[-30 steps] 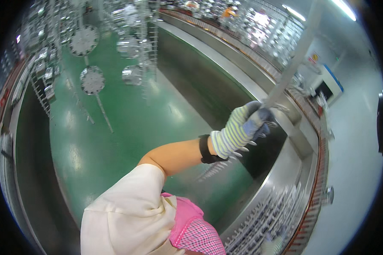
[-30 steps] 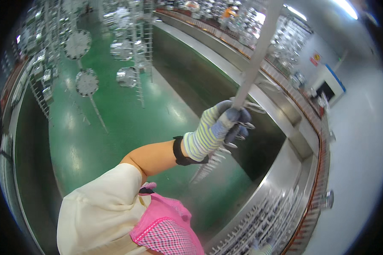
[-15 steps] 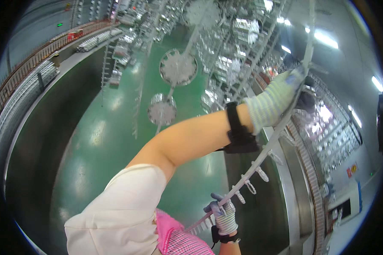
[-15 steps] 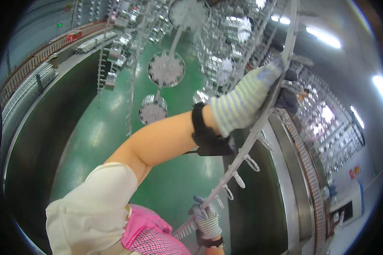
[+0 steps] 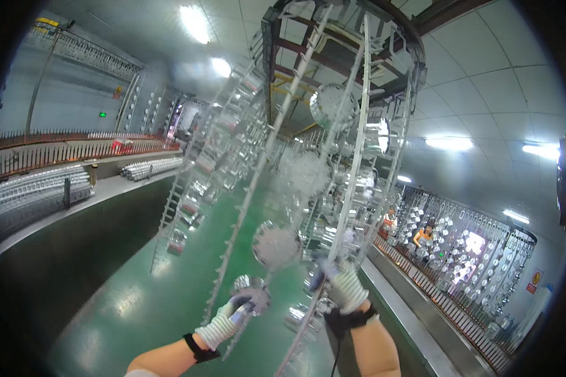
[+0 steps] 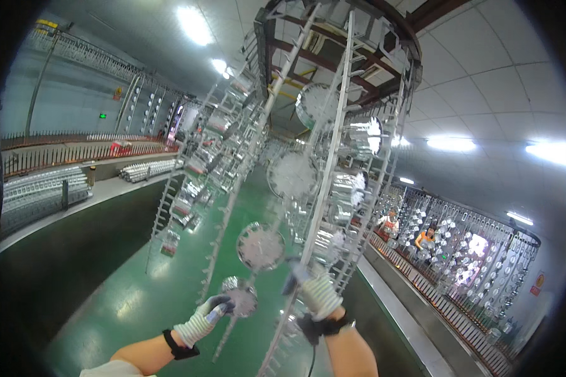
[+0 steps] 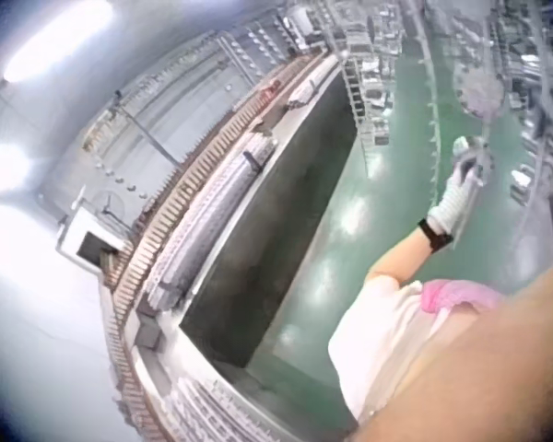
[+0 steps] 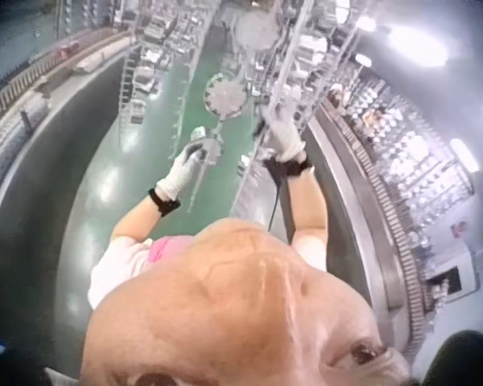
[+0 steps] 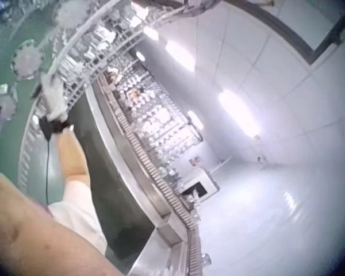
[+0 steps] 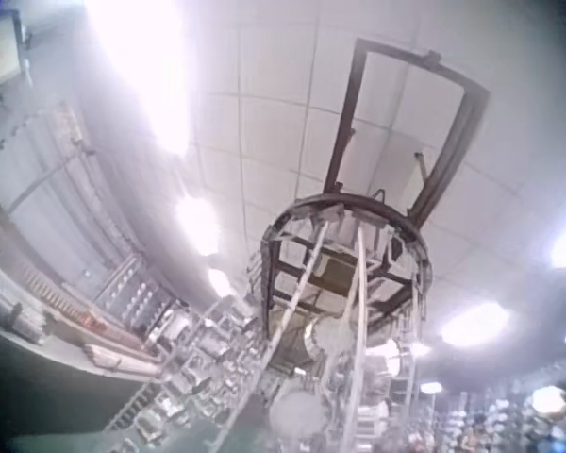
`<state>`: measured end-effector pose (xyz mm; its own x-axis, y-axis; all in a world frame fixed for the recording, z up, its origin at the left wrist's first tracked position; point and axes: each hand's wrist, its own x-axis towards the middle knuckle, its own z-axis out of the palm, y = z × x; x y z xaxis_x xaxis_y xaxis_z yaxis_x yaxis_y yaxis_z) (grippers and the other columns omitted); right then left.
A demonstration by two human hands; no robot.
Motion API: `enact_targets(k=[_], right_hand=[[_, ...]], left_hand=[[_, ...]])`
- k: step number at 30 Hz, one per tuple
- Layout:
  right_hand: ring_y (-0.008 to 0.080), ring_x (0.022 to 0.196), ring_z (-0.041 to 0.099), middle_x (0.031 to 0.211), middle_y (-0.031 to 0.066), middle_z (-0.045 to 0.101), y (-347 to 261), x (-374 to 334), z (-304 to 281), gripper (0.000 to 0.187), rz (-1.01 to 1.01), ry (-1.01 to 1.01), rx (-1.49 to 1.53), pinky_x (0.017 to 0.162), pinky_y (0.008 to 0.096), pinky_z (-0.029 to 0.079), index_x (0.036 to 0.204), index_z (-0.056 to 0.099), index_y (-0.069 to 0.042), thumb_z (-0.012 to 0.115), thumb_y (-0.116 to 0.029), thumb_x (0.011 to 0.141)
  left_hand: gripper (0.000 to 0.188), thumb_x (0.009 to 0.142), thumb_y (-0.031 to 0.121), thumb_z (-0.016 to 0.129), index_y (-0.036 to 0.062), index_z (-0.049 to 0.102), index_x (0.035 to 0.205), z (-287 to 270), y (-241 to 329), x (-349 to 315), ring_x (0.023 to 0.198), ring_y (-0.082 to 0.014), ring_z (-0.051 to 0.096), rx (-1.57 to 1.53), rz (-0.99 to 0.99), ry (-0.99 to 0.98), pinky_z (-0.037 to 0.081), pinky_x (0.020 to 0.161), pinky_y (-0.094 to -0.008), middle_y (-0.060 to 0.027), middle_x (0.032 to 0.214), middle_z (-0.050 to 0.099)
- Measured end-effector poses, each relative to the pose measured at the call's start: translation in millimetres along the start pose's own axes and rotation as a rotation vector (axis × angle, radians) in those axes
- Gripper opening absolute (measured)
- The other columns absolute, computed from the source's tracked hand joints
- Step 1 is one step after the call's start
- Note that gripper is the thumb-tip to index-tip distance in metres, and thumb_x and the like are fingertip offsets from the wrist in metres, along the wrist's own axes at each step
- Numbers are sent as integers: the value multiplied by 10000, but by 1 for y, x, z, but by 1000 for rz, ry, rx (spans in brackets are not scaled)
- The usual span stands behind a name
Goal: Hanging plastic parts onto a moving conveyor rack in a manufacturing facility.
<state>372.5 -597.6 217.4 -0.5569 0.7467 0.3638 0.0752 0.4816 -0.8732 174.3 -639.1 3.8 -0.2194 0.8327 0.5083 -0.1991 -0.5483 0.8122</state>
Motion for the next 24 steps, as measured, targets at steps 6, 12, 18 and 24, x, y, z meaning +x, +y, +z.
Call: enact_targets(k=[6,12,18,24], right_hand=[[165,549,533,578,50,552,-54,148,44,299,-100,124,25,546,301,399,871,538,-45,540,-337,805],[176,498,505,568,63,537,-27,241,72,319,-80,164,-18,514,336,416,867,528,-23,529,-337,811],[389,949,512,1080,263,516,48,264,105,577,98,555,-483,788,376,427,1257,365,-23,473,-394,828],[379,1017,483,1116,249,491,25,165,111,604,-168,422,-703,874,387,386,1254,339,-23,568,-298,768]], left_hand=[[332,861,161,480,-38,427,1121,-119,32,-22,898,-177,537,-29,-82,178,432,826,-295,-125,984,551],[321,848,161,488,-53,453,1083,-188,36,-43,845,-175,554,-80,-66,365,447,799,-295,-124,918,571],[312,867,190,469,-45,463,1072,-184,49,-35,850,-185,562,0,-117,263,467,789,-314,-128,923,571],[368,842,165,499,-34,433,1145,-113,46,21,920,-189,545,243,-108,-36,435,824,-306,-119,1004,572]])
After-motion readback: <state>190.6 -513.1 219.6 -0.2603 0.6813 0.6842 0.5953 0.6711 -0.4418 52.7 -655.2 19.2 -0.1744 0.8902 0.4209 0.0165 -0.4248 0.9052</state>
